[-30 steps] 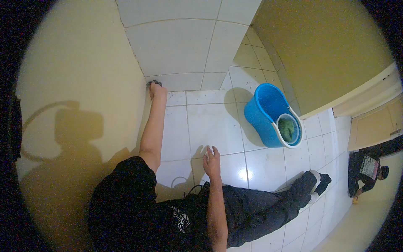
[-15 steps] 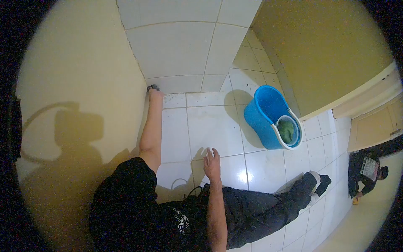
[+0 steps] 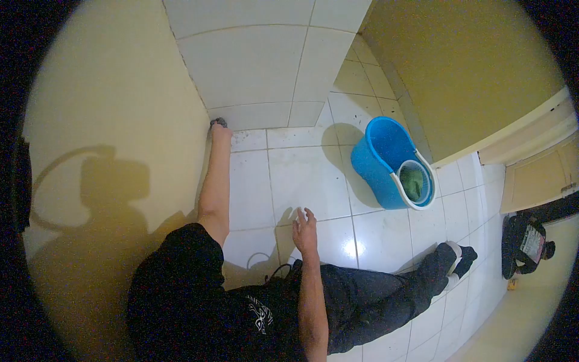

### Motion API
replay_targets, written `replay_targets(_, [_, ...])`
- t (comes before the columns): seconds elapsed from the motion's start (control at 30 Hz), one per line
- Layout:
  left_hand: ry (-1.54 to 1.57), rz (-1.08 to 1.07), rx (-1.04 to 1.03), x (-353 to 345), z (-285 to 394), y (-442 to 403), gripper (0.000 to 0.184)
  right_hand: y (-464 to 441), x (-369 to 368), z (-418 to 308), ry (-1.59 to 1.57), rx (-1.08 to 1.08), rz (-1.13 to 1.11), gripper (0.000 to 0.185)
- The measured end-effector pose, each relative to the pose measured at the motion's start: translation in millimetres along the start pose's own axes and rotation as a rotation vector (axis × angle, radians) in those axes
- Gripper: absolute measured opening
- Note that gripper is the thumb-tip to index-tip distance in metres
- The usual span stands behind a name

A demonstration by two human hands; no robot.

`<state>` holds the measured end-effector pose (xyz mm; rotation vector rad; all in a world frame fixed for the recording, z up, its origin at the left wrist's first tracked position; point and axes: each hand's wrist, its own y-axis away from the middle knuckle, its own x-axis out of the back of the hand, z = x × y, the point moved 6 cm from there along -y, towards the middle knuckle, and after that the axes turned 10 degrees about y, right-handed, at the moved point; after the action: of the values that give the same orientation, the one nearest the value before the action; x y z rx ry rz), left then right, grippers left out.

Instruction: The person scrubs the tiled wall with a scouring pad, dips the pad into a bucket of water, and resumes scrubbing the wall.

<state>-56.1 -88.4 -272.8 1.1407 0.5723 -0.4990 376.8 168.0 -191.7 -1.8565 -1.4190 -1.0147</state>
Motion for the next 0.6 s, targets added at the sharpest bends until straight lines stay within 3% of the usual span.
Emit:
replay_targets(0.1, [0.054, -0.04, -0.033, 9, -19, -53, 0.043, 0, -4, 4, -0.031, 0.002, 0.013, 0.046])
replay_targets(0.6, [0.01, 0.118, -0.024, -6, 12, 19, 0.025, 2, -2, 2, -0.026, 0.015, 0.029, 0.045])
